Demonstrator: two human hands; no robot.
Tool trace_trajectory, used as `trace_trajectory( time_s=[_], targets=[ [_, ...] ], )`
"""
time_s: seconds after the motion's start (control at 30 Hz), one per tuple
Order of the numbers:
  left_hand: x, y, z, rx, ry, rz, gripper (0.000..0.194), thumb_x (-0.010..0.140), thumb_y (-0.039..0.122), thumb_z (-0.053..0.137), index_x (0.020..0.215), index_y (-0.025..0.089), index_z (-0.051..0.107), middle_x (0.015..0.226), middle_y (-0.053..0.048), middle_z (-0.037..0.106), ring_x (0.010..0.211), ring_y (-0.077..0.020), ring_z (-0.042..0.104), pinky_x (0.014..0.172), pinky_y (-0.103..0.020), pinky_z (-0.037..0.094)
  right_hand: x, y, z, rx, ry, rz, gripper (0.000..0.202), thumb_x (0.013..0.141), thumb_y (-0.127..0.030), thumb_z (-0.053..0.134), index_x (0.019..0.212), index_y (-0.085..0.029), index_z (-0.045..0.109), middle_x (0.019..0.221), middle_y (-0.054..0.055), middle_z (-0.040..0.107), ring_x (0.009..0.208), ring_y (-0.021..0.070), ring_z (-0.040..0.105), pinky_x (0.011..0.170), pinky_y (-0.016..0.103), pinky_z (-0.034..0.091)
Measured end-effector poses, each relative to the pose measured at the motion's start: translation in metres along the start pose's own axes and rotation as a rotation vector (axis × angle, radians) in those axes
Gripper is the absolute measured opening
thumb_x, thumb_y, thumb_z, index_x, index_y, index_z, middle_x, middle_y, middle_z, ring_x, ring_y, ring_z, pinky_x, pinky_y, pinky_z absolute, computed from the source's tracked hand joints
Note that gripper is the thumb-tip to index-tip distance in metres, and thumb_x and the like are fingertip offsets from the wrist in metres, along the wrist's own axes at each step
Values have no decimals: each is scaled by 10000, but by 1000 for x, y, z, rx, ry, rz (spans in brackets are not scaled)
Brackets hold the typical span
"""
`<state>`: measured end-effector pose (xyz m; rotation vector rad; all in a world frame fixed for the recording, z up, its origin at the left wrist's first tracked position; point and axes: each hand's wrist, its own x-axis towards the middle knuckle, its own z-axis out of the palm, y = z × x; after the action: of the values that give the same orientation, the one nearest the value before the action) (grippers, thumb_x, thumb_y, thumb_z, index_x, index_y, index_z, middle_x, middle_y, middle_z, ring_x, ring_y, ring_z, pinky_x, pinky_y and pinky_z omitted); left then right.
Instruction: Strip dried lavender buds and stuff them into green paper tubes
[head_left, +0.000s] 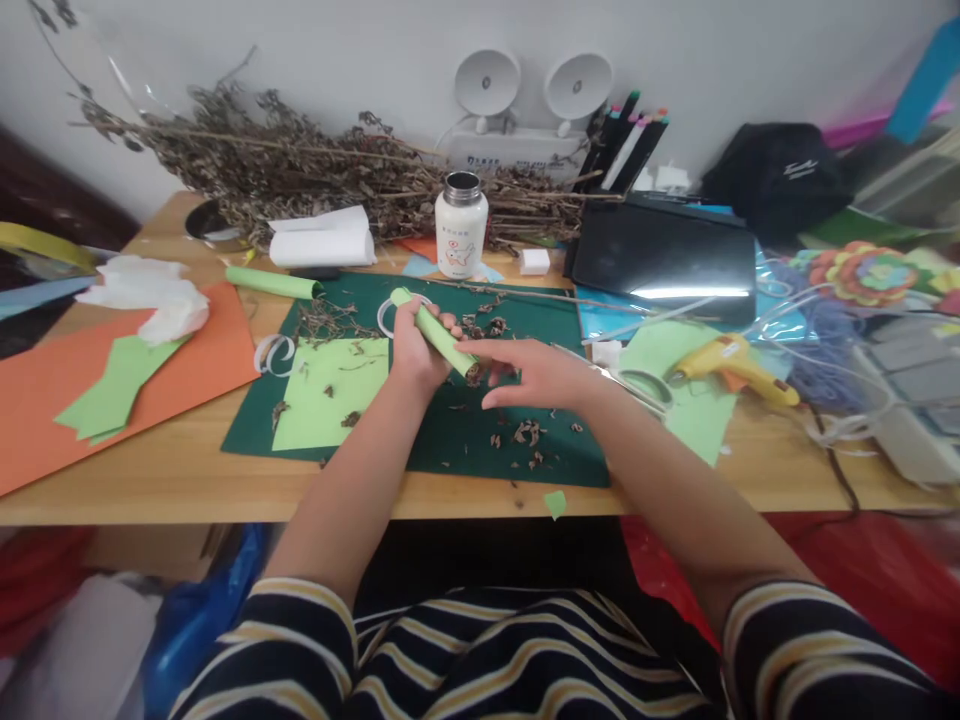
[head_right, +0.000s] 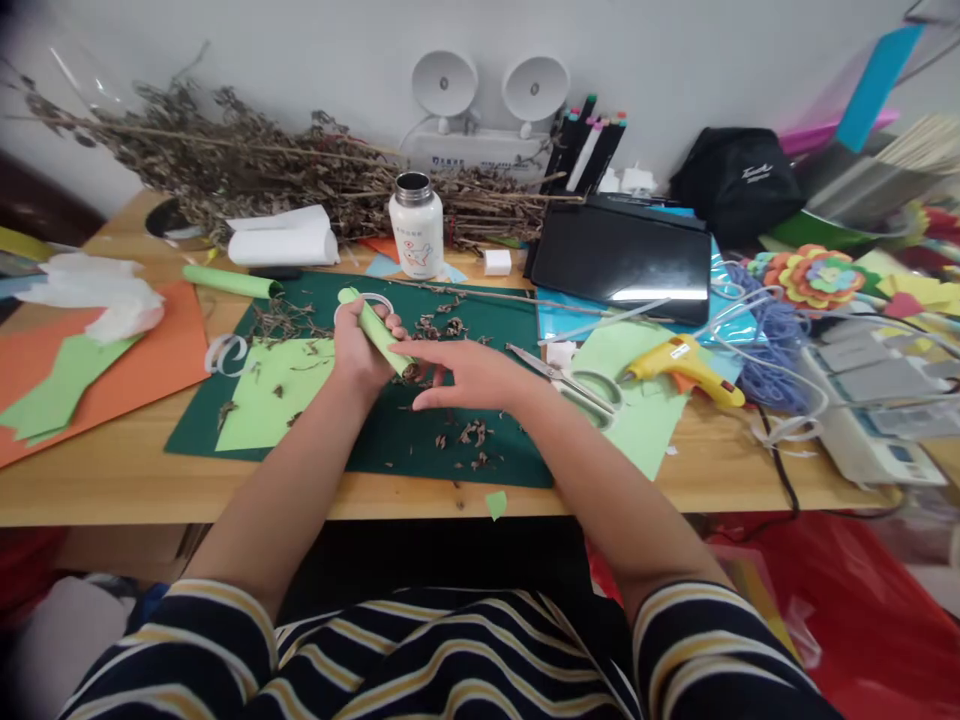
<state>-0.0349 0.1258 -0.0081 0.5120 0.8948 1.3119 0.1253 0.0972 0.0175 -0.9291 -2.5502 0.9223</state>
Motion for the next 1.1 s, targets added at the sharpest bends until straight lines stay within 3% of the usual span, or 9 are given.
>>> trace_trajectory(
  time_s=[0.1,0.27,0.4,0.57,1.1],
  targets=[
    [0,-2,-2,-169,9,-64,291,780,431,355,615,192,346,453,48,424,388,-68,445,467,-207,416,5,3,12,84,91,-35,600,734,-434,601,1289,-263,451,1090,40,646,713,121,621,694,254,464],
    [-3,-5,2,-157,44,-91,306,794,442,348,614,194,346,444,52,419,375,-70,442,441,-199,394,5,4,18,-10,165,-82,368,835,-354,480,1176,-249,571,1005,28,683,848,140,629,760,247,452],
    [-8,-8,8,-153,71,-89,303,819,407,306,607,193,344,413,55,408,353,-73,430,427,-196,385,2,9,24,-24,164,-145,349,857,-299,436,1169,-228,576,964,28,692,860,128,622,751,237,449],
    [-12,-9,12,-170,93,-32,304,823,386,312,594,189,339,383,60,380,325,-69,400,404,-182,357,1,18,33,-38,253,-224,329,847,-248,444,1134,-205,598,919,26,696,803,114,620,702,208,438],
    [-13,-13,14,-162,127,-29,352,808,448,374,570,189,360,377,65,347,308,-74,382,393,-194,366,2,12,44,-198,347,-114,298,848,-237,398,1026,-228,638,925,12,697,775,142,621,655,243,416]
  ],
)
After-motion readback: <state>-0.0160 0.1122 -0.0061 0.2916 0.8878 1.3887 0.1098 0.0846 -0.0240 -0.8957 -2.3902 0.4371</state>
